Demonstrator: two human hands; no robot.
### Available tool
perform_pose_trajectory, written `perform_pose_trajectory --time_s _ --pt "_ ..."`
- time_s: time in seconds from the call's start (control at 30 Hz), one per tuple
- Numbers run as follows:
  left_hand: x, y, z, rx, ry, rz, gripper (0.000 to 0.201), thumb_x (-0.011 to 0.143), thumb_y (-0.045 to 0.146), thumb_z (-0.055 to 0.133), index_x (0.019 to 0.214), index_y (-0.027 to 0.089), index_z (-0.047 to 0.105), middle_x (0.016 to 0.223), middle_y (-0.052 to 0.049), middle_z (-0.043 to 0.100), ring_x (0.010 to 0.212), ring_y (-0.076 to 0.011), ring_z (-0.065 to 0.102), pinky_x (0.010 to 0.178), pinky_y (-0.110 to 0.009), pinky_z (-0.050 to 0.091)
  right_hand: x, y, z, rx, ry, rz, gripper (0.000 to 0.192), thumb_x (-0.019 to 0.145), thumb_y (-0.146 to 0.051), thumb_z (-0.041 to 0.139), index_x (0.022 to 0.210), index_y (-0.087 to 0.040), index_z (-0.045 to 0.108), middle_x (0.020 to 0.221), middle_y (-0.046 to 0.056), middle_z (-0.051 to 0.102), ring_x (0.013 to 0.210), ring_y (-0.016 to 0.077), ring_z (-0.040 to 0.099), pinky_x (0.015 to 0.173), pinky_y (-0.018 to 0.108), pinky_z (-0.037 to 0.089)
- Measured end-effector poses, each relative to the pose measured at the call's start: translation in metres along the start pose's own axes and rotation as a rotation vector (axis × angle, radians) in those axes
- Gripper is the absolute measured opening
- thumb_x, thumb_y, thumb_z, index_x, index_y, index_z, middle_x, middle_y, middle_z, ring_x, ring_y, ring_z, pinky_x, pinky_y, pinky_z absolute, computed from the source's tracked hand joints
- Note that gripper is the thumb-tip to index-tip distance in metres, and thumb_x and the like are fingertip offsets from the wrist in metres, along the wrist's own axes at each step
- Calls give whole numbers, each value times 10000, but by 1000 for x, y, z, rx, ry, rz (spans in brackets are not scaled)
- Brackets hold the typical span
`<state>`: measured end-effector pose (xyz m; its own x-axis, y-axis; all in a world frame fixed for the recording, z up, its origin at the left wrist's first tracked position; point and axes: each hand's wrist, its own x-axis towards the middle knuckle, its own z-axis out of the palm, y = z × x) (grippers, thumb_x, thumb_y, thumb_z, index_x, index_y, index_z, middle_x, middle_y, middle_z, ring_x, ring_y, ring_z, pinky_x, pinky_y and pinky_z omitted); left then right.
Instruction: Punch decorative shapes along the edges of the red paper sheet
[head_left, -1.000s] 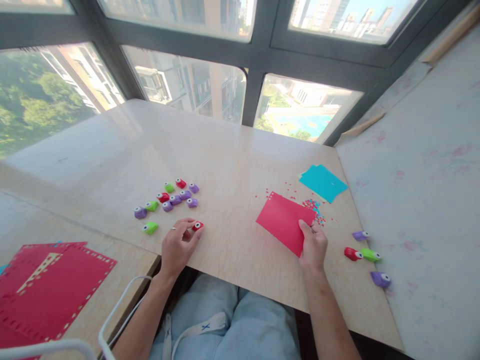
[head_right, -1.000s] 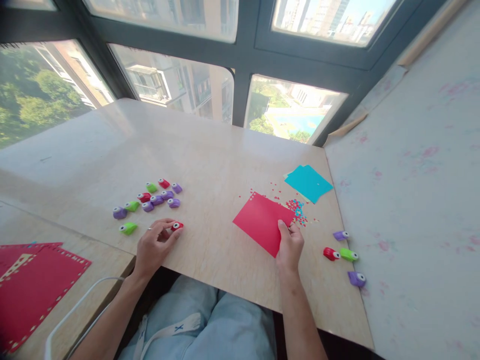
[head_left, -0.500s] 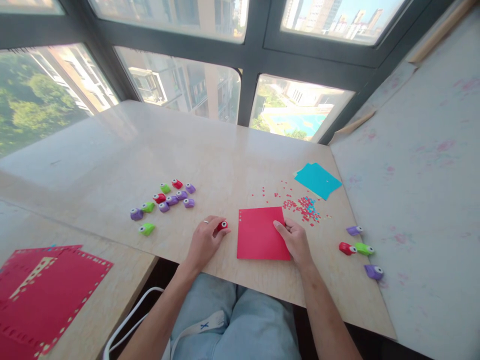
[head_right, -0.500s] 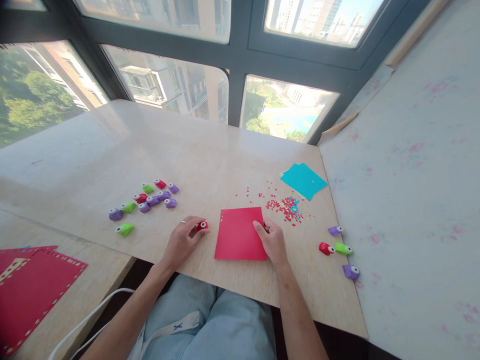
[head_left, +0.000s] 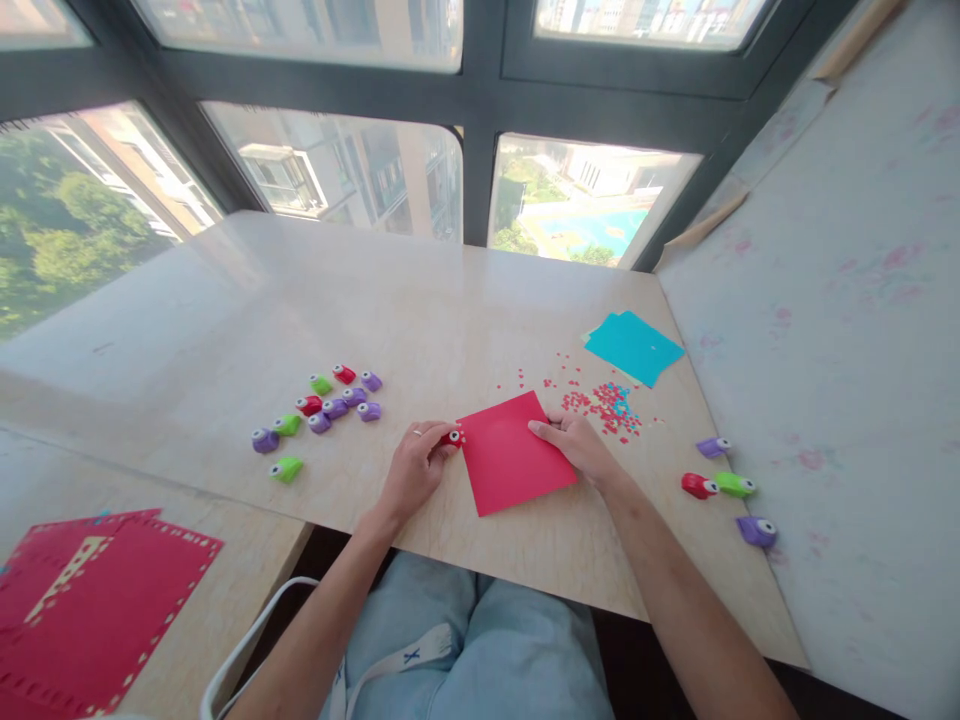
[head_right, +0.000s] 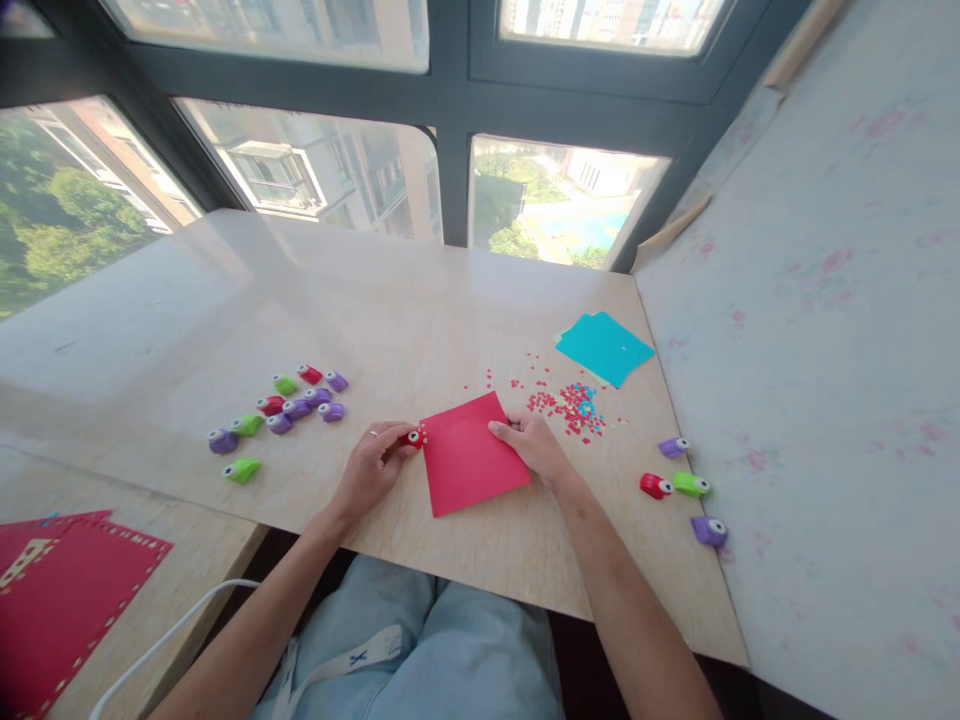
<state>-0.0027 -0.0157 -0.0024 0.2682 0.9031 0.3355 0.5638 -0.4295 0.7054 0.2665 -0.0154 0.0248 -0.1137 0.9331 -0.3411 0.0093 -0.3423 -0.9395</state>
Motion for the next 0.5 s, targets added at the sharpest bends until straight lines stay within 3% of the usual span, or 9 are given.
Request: perform_pose_trajectory --time_s 0.23,0.5 --pt "0 2 1 1 35 -76 237 853 120 544 1035 220 660 1031 -55 696 987 -194 612 891 -355 505 9 -1 -1 58 83 -6 422 699 -486 760 950 -149 721 820 80 742 671 200 689 568 271 530" --pt "-2 1 1 -27 46 -136 205 880 190 569 1061 222 659 1042 -64 678 955 -192 632 854 -343 536 7 2 7 -256 177 -146 397 763 -539 649 713 -146 656 617 32 642 515 143 549 414 214 345"
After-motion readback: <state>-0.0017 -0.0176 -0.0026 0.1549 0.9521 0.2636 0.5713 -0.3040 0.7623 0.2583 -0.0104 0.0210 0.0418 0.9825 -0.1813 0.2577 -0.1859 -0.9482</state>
